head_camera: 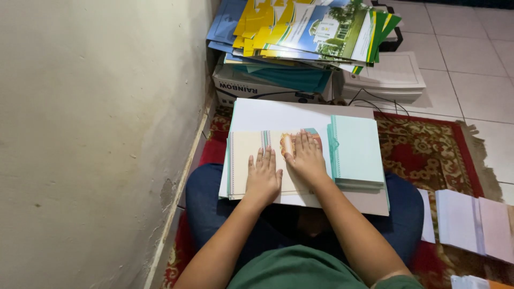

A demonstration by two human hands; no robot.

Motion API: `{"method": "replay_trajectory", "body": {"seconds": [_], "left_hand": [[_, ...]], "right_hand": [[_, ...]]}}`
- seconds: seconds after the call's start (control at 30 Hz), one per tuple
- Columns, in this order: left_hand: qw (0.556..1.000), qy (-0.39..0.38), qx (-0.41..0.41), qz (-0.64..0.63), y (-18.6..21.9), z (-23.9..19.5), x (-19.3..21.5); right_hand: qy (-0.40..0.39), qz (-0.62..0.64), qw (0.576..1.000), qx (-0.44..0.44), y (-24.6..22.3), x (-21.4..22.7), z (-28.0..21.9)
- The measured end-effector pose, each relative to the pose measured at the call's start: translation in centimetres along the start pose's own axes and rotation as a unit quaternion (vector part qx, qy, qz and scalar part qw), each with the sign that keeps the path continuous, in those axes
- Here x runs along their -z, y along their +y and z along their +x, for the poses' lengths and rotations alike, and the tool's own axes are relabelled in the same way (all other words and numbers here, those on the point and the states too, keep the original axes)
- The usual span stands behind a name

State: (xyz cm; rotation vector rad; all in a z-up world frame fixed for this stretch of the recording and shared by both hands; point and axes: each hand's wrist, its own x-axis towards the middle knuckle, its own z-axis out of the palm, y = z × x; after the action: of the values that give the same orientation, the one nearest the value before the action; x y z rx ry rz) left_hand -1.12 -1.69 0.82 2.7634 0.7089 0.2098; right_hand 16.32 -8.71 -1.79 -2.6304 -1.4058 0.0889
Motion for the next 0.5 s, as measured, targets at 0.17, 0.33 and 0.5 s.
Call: {"method": "replay_trajectory", "body": {"seconds": [0.17, 0.33, 0.5], "left_hand": [[1.000, -0.018, 0.016, 0.002, 0.1, 0.8, 0.4], [0.998, -0.022, 0.050, 0.004, 0.4, 2.6, 0.9], [0.997, -0.023, 0.080, 0.003, -0.3, 5.3, 1.5]], "right_hand": [[-0.026, 0.003, 1.000, -0.002, 0.4, 0.0, 0.1], [-0.044, -0.005, 0.999, 0.019, 0.5, 0.6, -0.1], [-0.034, -0.018, 0.999, 0.033, 0.1, 1.3, -1.4]]}}
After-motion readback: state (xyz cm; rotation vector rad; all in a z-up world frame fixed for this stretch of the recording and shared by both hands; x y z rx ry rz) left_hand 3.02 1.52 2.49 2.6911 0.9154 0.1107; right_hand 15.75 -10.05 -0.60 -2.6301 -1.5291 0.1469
